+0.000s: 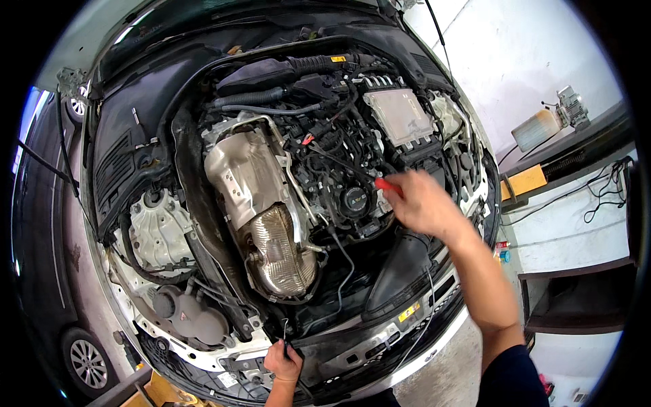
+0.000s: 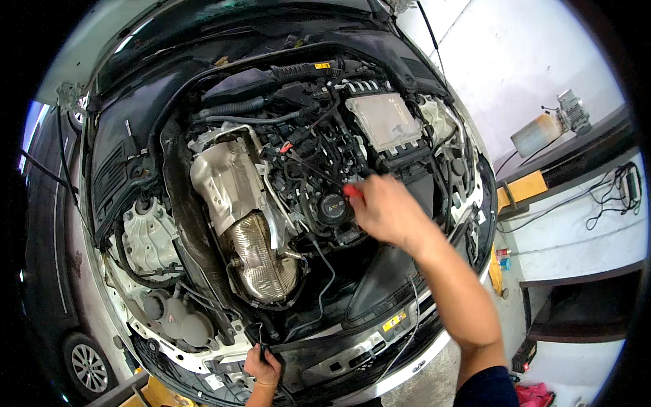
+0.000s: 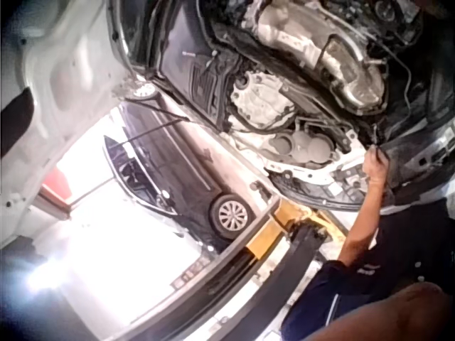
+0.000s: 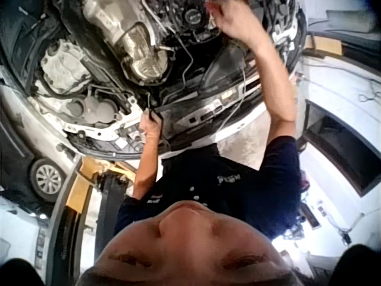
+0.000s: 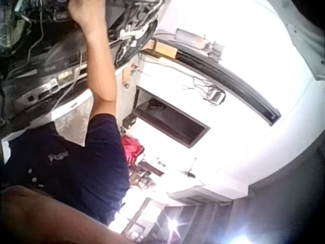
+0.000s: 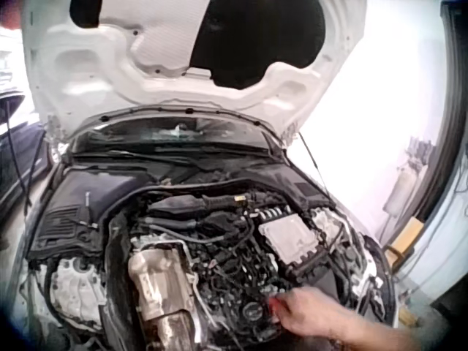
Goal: The person uses a screwdriver and pliers to disconnect electrical connectors and hoses from a car engine. They manipulate various parts of the engine block and surrounding components by hand and with tools while leaning over the front of the vehicle.
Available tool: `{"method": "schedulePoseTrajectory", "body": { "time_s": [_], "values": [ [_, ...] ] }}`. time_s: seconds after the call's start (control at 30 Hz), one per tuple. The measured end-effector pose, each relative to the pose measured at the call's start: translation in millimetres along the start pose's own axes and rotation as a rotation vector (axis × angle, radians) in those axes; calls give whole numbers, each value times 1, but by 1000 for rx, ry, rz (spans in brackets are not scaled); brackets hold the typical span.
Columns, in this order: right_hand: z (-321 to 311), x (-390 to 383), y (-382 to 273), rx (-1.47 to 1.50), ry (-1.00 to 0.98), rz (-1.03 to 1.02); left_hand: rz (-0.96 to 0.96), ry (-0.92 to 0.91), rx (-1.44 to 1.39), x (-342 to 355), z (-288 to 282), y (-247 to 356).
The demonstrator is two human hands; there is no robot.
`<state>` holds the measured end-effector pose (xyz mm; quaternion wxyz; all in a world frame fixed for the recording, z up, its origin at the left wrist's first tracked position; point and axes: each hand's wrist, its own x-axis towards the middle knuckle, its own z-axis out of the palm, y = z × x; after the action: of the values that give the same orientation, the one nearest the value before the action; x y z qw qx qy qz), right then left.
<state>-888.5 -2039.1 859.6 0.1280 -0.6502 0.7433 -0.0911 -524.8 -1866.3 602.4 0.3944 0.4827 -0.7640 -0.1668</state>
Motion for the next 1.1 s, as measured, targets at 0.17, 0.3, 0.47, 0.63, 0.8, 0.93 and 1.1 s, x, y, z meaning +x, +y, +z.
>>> {"method": "schedulePoseTrajectory", "body": {
  "time_s": [0.17,0.3,0.47,0.63,0.8,0.93,1.1],
  "values": [
    [-40,70,-33,-174,-244,-71,12,-1,60,0,-6,-4],
    [-16,81,-21,-198,-226,-132,-1,-6,76,-5,-1,-4],
    [55,38,26,-75,-64,-23,-3,-3,58,-8,-1,-6],
    [65,28,14,-1,12,-14,10,-7,45,-6,-6,-10],
    [60,38,15,15,-58,55,16,-3,28,-4,-6,-9],
    [70,30,21,92,-8,69,8,-19,38,-6,-6,-9],
    [72,24,28,191,-9,139,25,-6,39,-2,-6,-6]
  ]
}}
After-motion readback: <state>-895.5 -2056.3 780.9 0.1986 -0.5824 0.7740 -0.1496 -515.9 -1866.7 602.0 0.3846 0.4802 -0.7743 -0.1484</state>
